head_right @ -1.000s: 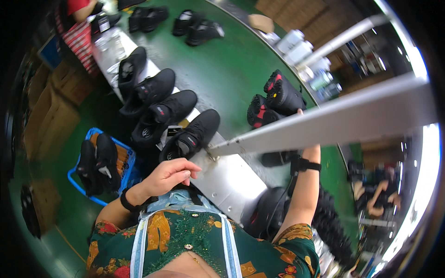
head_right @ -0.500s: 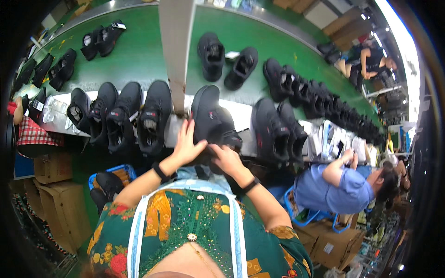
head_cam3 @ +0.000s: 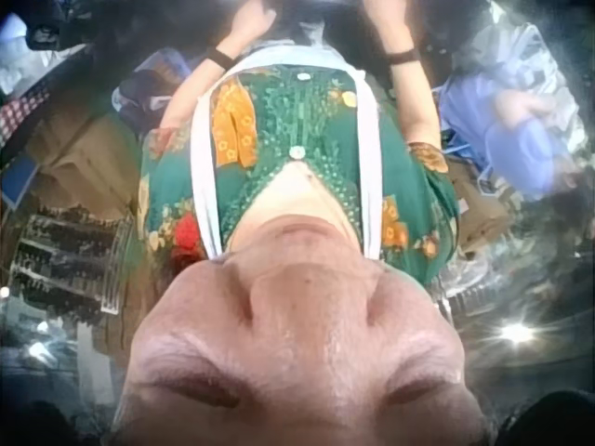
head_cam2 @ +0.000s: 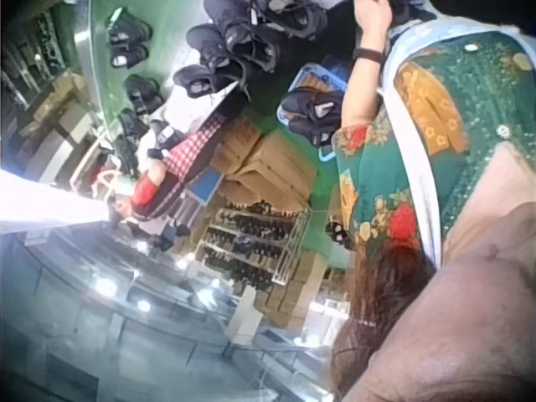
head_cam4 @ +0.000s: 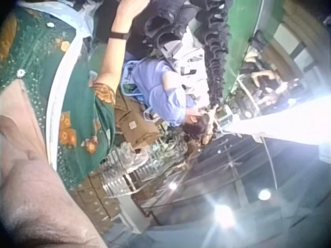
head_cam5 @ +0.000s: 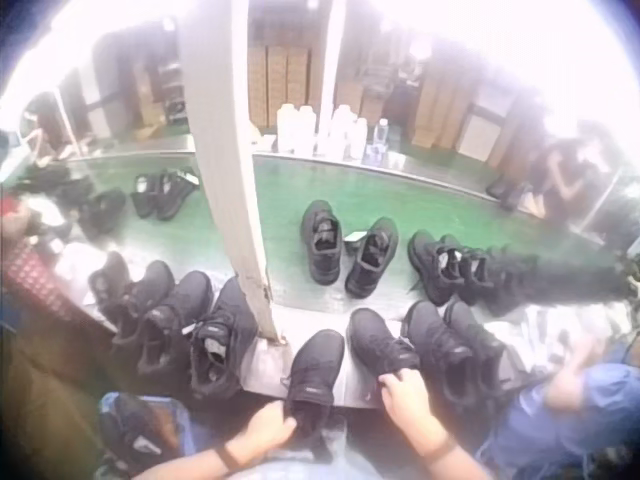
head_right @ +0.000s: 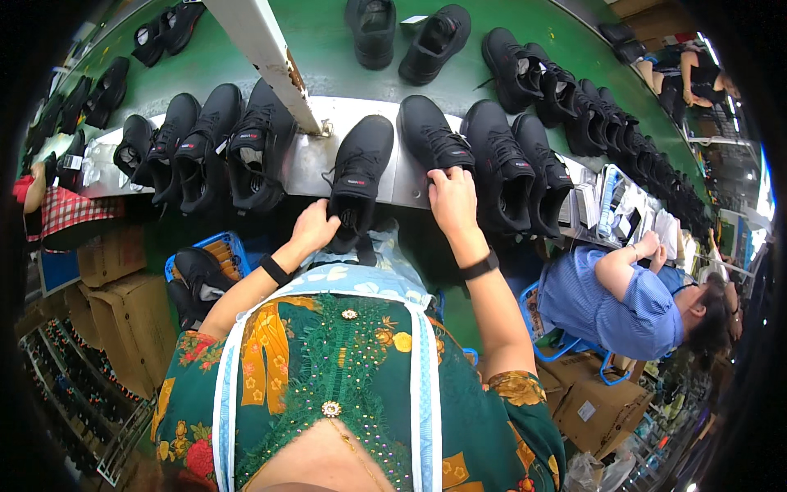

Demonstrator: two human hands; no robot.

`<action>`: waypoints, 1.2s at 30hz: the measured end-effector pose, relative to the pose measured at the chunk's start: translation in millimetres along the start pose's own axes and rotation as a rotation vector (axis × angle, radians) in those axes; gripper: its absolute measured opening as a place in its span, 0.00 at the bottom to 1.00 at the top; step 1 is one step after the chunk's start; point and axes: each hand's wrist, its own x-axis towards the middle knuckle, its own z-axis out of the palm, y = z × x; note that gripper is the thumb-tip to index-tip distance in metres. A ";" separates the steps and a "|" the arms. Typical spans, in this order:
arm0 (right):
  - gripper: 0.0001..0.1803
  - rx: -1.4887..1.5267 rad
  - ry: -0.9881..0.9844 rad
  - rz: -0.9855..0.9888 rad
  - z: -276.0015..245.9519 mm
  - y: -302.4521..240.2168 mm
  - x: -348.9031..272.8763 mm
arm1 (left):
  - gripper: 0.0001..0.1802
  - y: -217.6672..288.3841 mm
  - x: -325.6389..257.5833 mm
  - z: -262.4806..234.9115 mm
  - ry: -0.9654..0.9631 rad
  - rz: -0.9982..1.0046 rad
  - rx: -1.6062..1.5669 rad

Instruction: Lacing black sneakers and arranging them on an assembly line bench in a shoe factory.

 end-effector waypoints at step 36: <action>0.09 -0.028 -0.238 -0.224 58.0 -67.3 4.9 | 0.05 21.4 24.1 -48.0 -0.099 0.896 0.624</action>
